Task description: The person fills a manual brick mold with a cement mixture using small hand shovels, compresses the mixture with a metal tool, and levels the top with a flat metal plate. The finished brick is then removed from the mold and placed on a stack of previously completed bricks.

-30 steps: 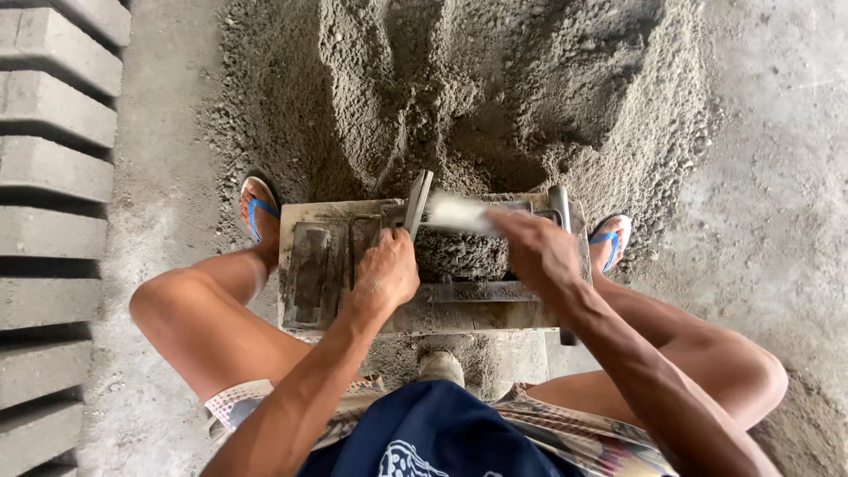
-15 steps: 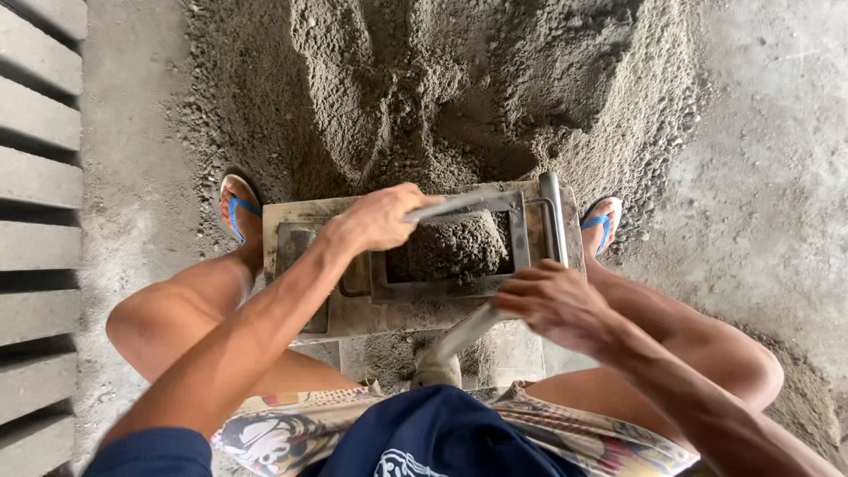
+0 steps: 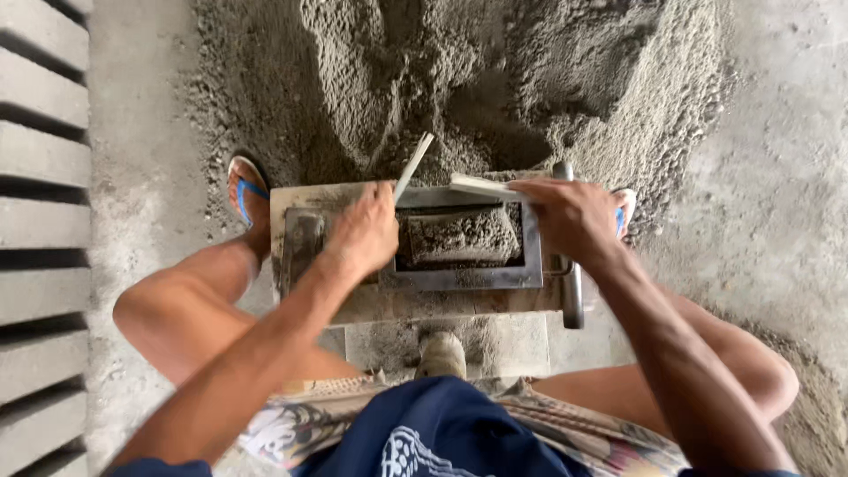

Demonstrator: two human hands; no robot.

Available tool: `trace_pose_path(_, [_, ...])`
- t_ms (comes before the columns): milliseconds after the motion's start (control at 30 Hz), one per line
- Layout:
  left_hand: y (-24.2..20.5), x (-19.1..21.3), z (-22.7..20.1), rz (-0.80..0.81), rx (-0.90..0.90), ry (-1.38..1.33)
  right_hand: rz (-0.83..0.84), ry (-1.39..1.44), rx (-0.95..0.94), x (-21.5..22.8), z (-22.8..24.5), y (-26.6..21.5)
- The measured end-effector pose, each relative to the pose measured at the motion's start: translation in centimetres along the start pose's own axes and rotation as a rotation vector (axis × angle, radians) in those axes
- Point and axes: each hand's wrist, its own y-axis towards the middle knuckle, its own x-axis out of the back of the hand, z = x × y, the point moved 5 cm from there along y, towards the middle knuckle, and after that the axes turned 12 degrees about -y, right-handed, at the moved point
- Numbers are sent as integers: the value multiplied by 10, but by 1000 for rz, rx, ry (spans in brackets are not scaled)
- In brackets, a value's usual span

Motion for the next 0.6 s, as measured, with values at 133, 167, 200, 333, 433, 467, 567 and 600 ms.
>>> trace_pose_path(133, [-7, -29, -1, 60, 203, -21, 144, -73, -60, -37, 27, -4])
trace_pose_path(167, [-7, -35, 0, 93, 208, -2, 13, 20, 81, -53, 29, -9])
trace_pose_path(200, [-10, -24, -11, 70, 193, 3, -11, 7, 85, -55, 24, -5])
trace_pose_path(333, [-33, -46, -25, 0, 317, -84, -9, -436, -213, -74, 20, -44])
trace_pose_path(433, [-14, -67, -35, -69, 315, -98, 154, -407, -406, -49, 44, -41])
trace_pose_path(467, [-20, -82, -36, 3, 356, -192, 358, -166, -468, -45, 64, -48])
trace_pose_path(567, [-26, -41, -23, -21, 330, -179, 79, -379, -305, -17, 16, -70])
trace_pose_path(600, [-19, -21, -23, -21, 321, -177, 75, -383, -312, -14, -5, -74])
